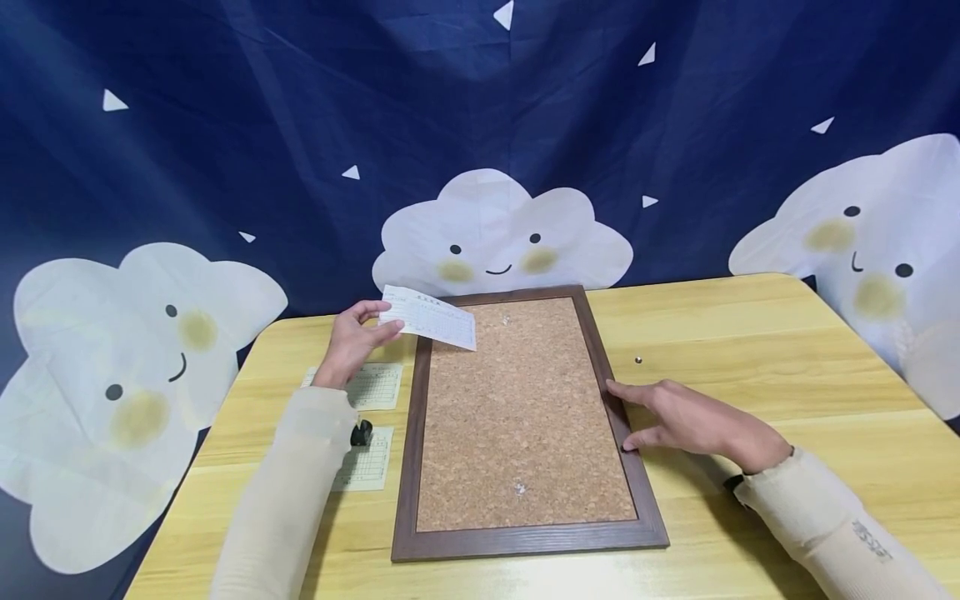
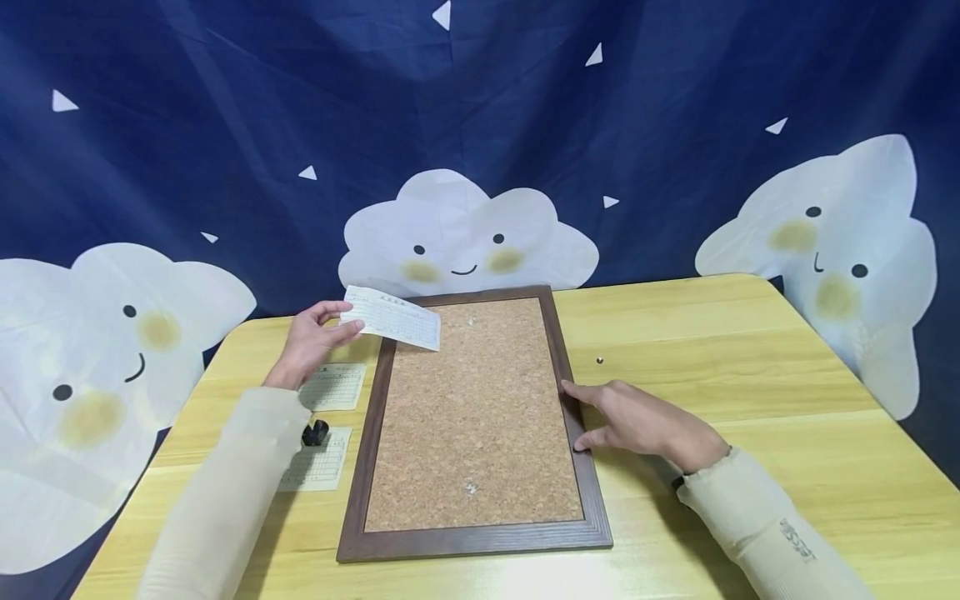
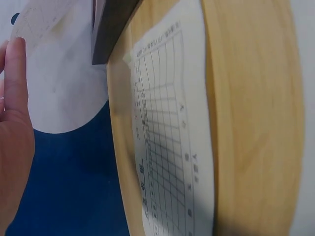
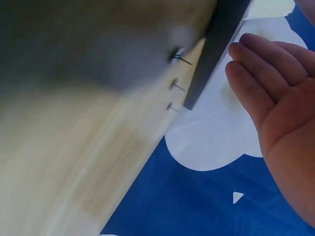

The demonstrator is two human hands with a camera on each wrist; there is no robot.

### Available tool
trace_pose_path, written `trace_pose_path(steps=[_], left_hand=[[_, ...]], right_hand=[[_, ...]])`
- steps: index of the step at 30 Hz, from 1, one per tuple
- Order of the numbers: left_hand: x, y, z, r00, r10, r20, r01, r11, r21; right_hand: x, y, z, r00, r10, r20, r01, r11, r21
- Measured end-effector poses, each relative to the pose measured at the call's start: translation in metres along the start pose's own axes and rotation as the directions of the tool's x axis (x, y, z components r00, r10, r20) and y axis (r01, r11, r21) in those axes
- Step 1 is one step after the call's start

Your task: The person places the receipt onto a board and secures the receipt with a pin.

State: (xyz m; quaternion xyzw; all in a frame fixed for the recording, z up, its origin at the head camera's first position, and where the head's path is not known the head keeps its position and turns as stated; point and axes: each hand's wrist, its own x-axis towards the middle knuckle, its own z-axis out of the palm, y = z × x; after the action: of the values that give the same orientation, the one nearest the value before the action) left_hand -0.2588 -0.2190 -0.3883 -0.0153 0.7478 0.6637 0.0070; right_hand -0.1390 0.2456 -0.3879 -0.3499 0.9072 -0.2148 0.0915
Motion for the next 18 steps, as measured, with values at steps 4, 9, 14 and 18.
trace_pose_path(steps=[4,9,14,18], left_hand=[[0.002,0.000,0.004,1.000,-0.006,0.001,0.006,1.000,-0.031],[0.002,-0.001,0.006,1.000,-0.018,0.003,0.018,1.000,-0.024],[0.003,-0.002,0.009,1.000,-0.012,0.008,0.012,1.000,-0.029],[0.003,-0.003,0.011,1.000,-0.004,0.006,0.004,0.999,-0.032]], right_hand=[[0.008,-0.001,-0.004,0.999,-0.002,-0.032,0.003,1.000,0.019],[0.022,-0.001,-0.007,0.996,0.012,-0.086,-0.007,0.998,0.057],[0.035,0.000,-0.007,0.992,0.021,-0.121,-0.008,0.994,0.107],[0.048,-0.003,-0.009,0.993,0.020,-0.117,-0.004,0.991,0.133]])
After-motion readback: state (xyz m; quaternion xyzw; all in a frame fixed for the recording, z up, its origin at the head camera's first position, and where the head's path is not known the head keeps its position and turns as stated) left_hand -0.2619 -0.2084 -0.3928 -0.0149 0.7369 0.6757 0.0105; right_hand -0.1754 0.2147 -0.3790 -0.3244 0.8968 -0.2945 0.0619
